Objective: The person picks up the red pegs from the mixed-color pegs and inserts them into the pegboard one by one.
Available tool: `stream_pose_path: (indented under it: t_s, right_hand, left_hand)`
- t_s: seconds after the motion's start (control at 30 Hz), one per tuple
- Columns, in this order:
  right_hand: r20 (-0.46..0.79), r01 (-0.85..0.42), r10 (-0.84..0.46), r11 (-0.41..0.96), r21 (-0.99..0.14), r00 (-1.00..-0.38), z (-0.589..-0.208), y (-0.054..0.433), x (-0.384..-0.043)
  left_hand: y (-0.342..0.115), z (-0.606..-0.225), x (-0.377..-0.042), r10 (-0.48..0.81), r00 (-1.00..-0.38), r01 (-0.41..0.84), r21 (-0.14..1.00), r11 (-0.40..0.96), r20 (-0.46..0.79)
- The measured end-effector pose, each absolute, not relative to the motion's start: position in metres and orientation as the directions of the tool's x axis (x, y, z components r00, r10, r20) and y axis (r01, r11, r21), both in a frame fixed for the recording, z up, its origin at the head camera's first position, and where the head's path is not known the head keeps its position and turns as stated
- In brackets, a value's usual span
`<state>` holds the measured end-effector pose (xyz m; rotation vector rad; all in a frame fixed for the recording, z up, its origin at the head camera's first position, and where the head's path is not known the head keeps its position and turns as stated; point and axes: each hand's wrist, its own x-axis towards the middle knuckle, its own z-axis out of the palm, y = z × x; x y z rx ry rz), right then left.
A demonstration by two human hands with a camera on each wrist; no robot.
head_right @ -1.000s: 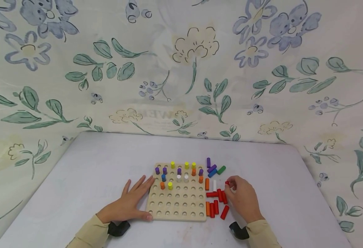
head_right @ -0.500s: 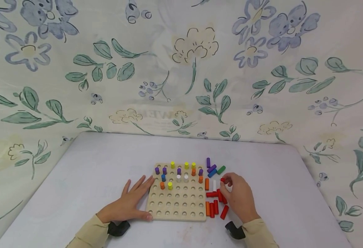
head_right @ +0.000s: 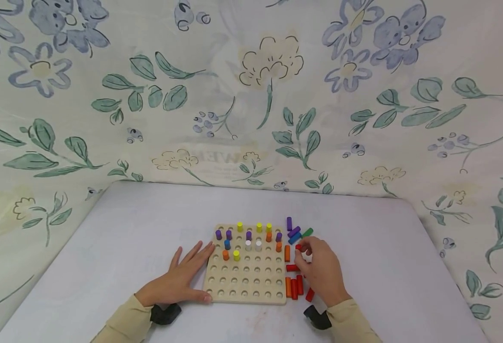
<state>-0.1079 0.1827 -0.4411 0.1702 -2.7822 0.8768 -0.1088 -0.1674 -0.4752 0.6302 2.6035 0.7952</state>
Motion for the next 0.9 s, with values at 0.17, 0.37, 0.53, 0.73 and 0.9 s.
stream_pose_path:
  t_s: [0.17, 0.37, 0.53, 0.73, 0.9]
  right_hand:
    - [0.269, -0.209, -0.068, 0.812, -0.545, -0.961, -0.44, 0.175, -0.107]
    - [0.24, -0.203, -0.081, 0.815, -0.543, -0.967, -0.44, 0.168, -0.107]
    - [0.25, -0.219, -0.092, 0.806, -0.55, -0.964, -0.438, 0.162, -0.107]
    - [0.282, -0.259, -0.113, 0.789, -0.558, -0.953, -0.44, 0.156, -0.107]
    - [0.313, -0.281, -0.12, 0.792, -0.542, -0.942, -0.442, 0.151, -0.107]
  left_hand:
    - [-0.167, -0.475, -0.109, 0.502, -0.843, 0.306, 0.593, 0.745, -0.195]
    - [-0.168, -0.475, -0.109, 0.502, -0.841, 0.3, 0.6, 0.742, -0.201]
    - [-0.168, -0.474, -0.109, 0.503, -0.841, 0.3, 0.602, 0.739, -0.198]
    - [-0.168, -0.475, -0.109, 0.505, -0.841, 0.291, 0.622, 0.727, -0.197]
    - [-0.168, -0.477, -0.109, 0.504, -0.84, 0.291, 0.617, 0.731, -0.2]
